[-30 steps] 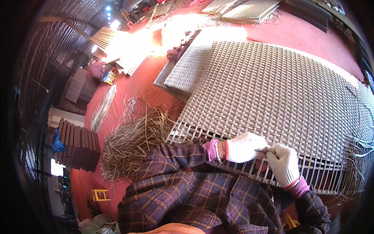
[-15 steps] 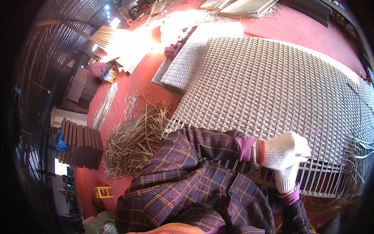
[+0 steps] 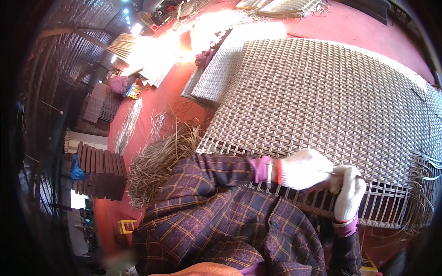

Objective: The person weaves a flat wicker basket by hand, threading flexible strips through a metal frame. They repeatedly pull strips through the weave, adjust tension, and rotate the basket to continue the pattern.

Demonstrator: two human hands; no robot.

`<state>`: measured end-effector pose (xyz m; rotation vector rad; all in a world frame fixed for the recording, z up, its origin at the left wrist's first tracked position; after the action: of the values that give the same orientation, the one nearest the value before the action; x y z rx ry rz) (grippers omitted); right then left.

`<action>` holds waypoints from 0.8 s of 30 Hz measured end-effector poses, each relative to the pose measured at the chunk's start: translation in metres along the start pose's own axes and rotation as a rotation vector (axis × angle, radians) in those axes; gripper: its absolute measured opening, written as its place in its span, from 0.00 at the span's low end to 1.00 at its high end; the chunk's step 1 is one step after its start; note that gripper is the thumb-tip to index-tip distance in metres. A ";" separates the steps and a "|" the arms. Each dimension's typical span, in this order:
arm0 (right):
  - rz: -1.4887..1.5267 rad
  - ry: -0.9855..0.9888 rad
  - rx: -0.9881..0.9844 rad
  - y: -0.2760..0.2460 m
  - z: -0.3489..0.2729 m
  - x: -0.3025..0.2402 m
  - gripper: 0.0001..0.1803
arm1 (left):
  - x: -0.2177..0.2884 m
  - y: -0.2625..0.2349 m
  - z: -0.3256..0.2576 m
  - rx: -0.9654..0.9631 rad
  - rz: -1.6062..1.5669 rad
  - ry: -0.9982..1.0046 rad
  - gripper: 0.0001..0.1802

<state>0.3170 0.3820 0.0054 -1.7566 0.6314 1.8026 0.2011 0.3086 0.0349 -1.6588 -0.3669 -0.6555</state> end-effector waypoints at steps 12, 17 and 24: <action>0.601 0.030 0.331 -0.080 -0.001 0.024 0.20 | 0.050 -0.020 0.026 0.154 0.187 0.549 0.14; 0.390 -0.018 -0.011 -0.030 0.010 -0.002 0.22 | 0.022 -0.067 -0.035 -0.050 0.202 0.377 0.14; 0.035 0.132 -0.148 0.035 -0.002 -0.026 0.15 | -0.012 -0.066 -0.065 -0.135 -0.565 -0.209 0.15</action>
<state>0.2949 0.3532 0.0304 -1.9872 0.5963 1.8087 0.1396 0.2595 0.0860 -1.7653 -0.9831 -0.9385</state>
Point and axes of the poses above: each hand's wrist, its own z-axis towards the middle knuckle, its own y-axis out of the palm, x = y × z, the point moved 10 cm from there along z, towards the middle knuckle, and after that the axes turned 8 degrees about -x, right-handed, at the moved point
